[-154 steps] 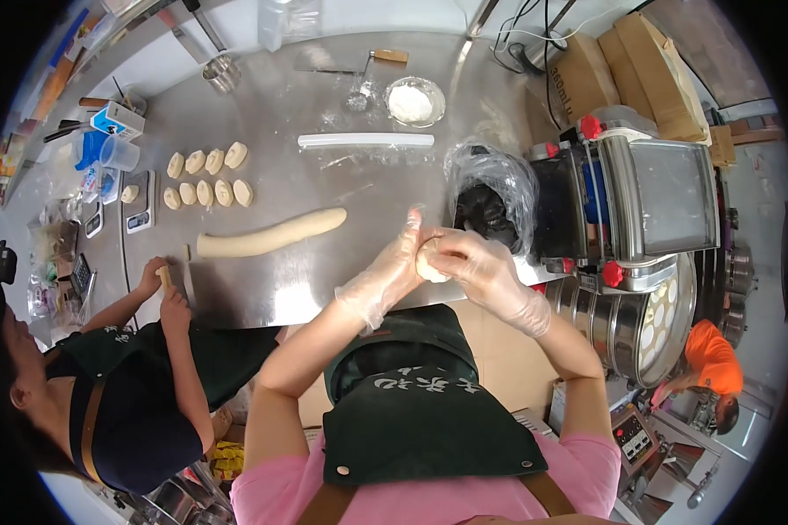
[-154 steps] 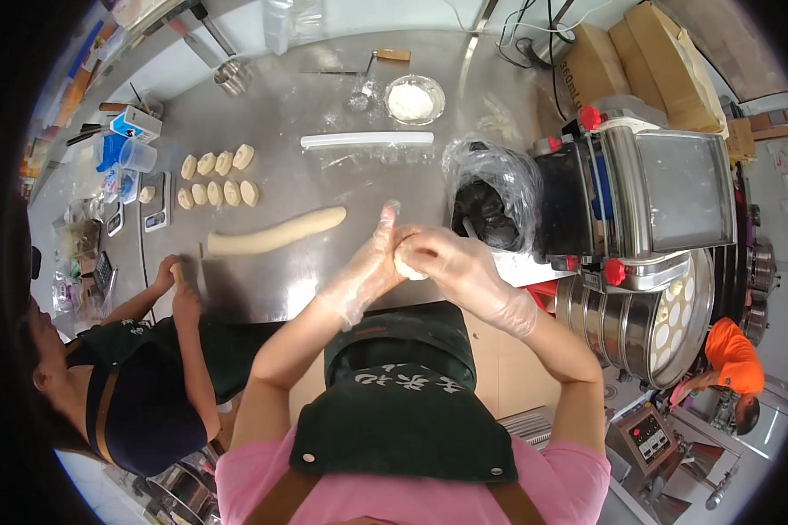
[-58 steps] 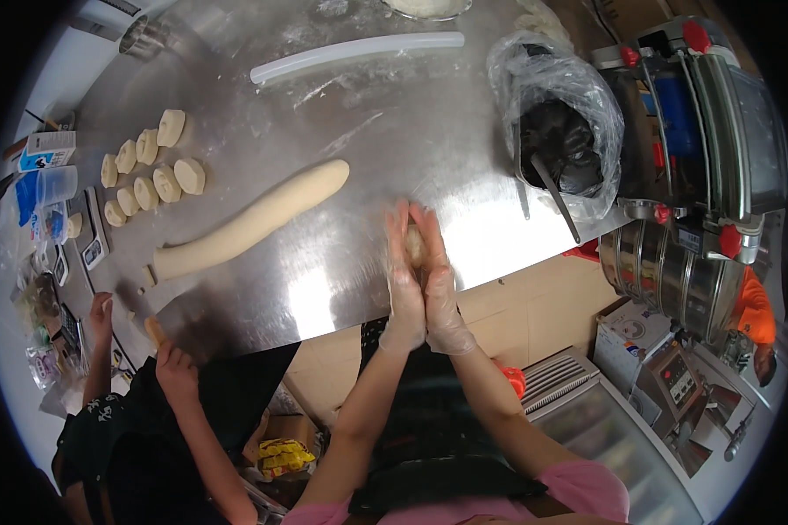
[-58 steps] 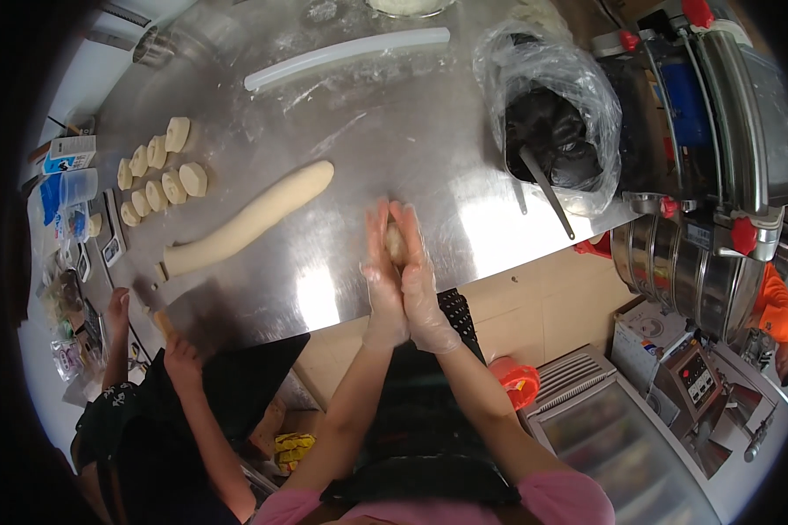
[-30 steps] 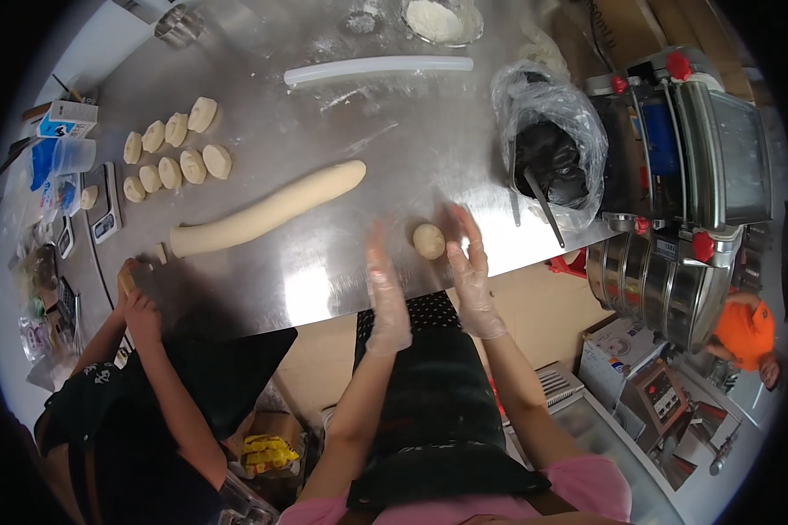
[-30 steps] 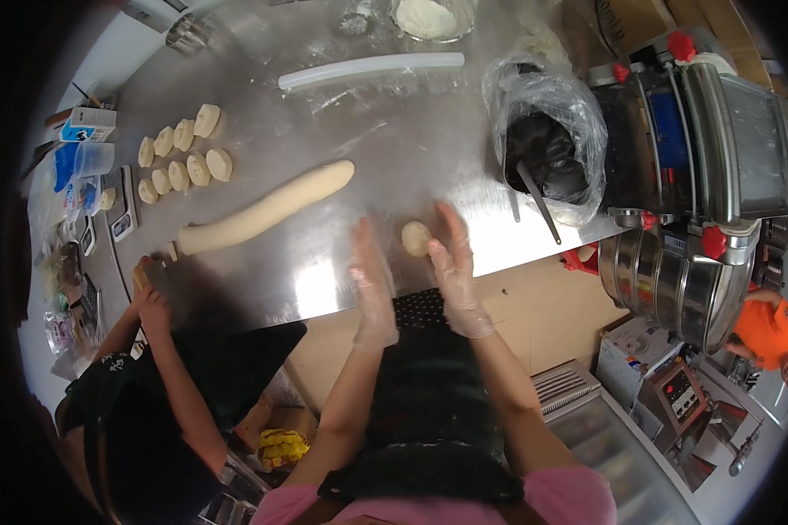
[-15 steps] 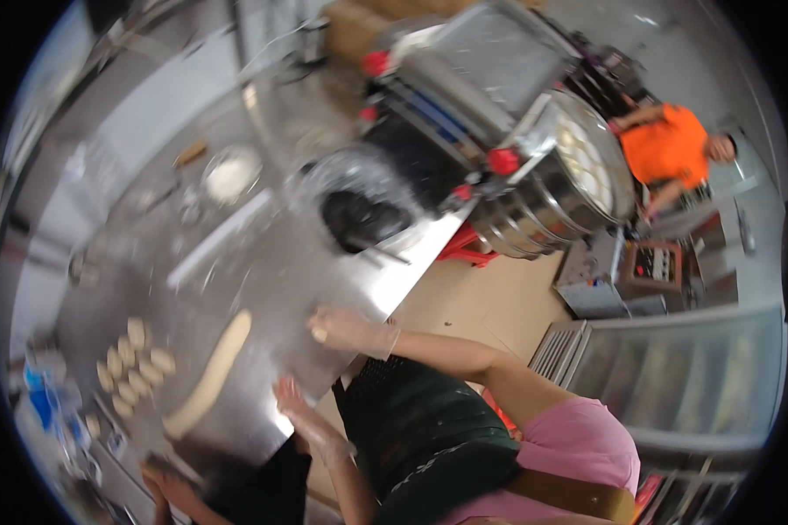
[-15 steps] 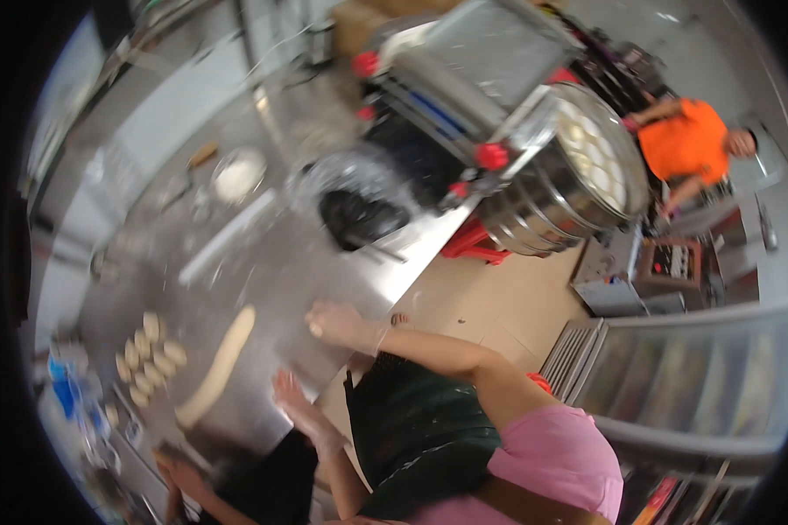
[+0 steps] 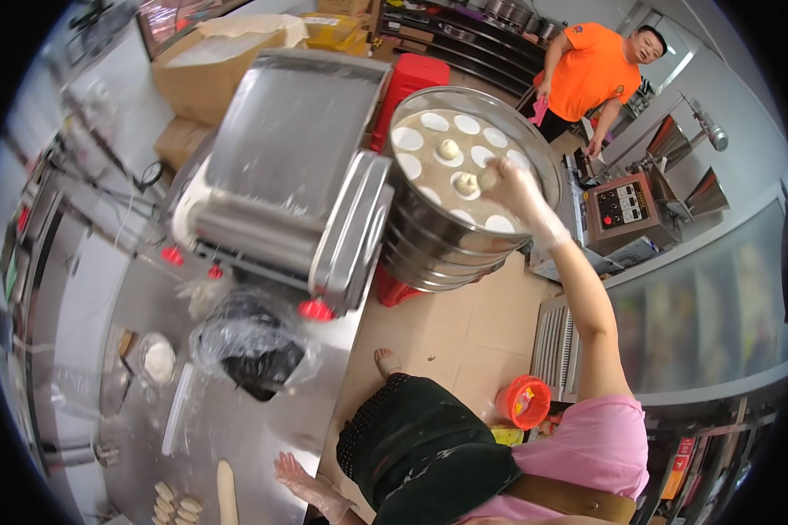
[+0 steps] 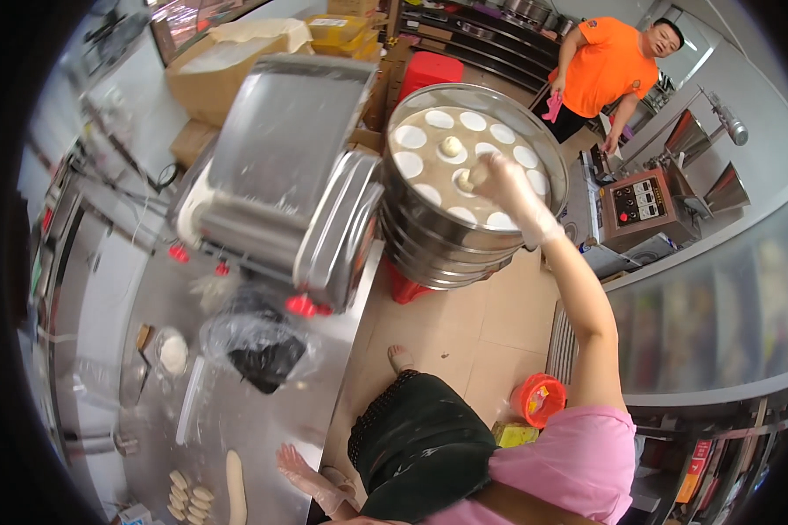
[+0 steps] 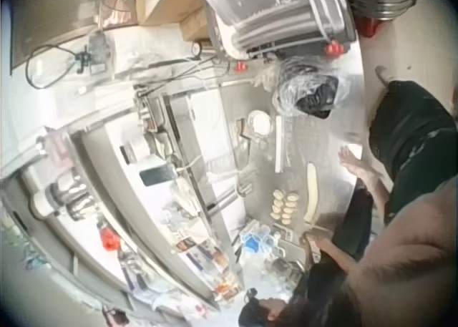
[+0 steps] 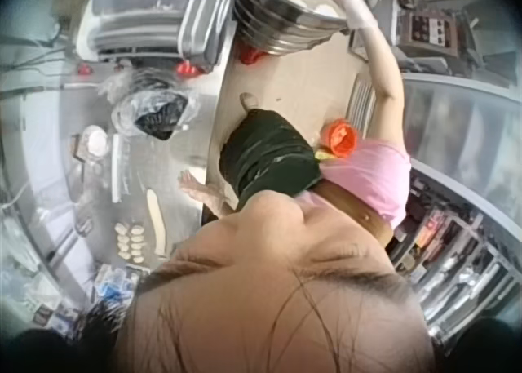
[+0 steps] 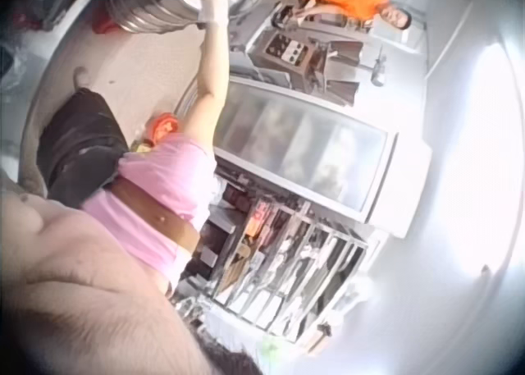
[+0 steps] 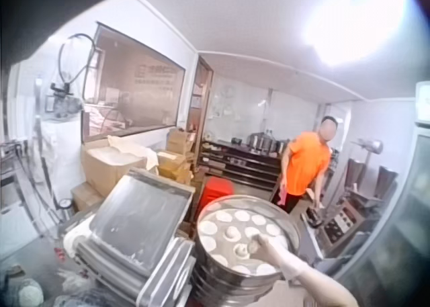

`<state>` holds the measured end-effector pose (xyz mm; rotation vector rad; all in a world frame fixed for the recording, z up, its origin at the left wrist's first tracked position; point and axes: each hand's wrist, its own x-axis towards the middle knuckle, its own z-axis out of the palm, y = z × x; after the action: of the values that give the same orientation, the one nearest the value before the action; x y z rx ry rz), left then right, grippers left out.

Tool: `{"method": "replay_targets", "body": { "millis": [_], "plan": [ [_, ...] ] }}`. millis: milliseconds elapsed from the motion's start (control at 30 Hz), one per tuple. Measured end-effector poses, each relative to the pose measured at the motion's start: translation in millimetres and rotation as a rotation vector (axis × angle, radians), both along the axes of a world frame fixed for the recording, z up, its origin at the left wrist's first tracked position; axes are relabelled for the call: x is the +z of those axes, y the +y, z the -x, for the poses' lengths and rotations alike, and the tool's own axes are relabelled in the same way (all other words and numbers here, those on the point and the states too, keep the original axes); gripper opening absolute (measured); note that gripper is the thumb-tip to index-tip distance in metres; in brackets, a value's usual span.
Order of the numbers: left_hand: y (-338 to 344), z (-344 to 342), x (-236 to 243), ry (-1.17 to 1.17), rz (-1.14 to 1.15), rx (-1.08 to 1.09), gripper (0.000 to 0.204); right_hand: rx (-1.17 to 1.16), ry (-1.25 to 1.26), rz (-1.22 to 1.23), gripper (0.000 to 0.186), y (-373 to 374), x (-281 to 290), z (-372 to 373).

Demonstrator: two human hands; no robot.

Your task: The person makes buns by filling dough portions with paste, pinching and rolling the dough closed into balls by hand, and placing the shaped buns onto a steamer tray.

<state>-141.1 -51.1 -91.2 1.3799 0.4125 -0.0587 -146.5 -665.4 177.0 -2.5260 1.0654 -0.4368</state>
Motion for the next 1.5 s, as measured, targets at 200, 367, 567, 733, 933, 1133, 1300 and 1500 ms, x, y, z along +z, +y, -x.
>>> {"method": "replay_targets", "body": {
  "millis": [200,367,567,733,933,1133,1300,1500],
  "plan": [
    [-96.7,-24.7,58.0,0.071,-0.134,-0.008,0.065,-0.038,0.02,0.117,0.053,-199.9,-76.3,0.4],
    [-116.0,-23.7,58.1,0.025,-0.425,-0.217,0.065,-0.064,0.096,0.045,0.027,-254.5,-128.6,-15.7],
    [-143.5,-30.2,73.7,-0.021,-0.506,-0.304,0.066,-0.006,0.207,0.08,0.044,-260.1,-136.0,-16.1],
    [-114.8,-31.9,53.7,0.159,-0.15,0.156,0.067,-0.199,-0.639,-0.004,0.028,-240.6,-92.4,-3.7],
    [-111.0,-35.6,89.7,0.059,-0.204,0.125,0.044,0.161,-1.146,-0.52,0.031,-83.0,-6.0,11.2],
    [2.4,-69.6,68.4,0.071,-0.021,0.306,0.042,1.296,-0.715,-1.187,0.021,182.8,-17.2,-70.5],
    [131.1,-84.6,59.4,-0.04,-0.12,0.318,0.049,1.226,-0.02,-1.345,0.044,380.4,-62.1,-120.6],
    [236.1,-80.0,37.4,-0.031,-0.141,0.543,0.051,1.416,0.107,-0.878,0.067,640.9,-204.5,-195.2]
  ]
}}
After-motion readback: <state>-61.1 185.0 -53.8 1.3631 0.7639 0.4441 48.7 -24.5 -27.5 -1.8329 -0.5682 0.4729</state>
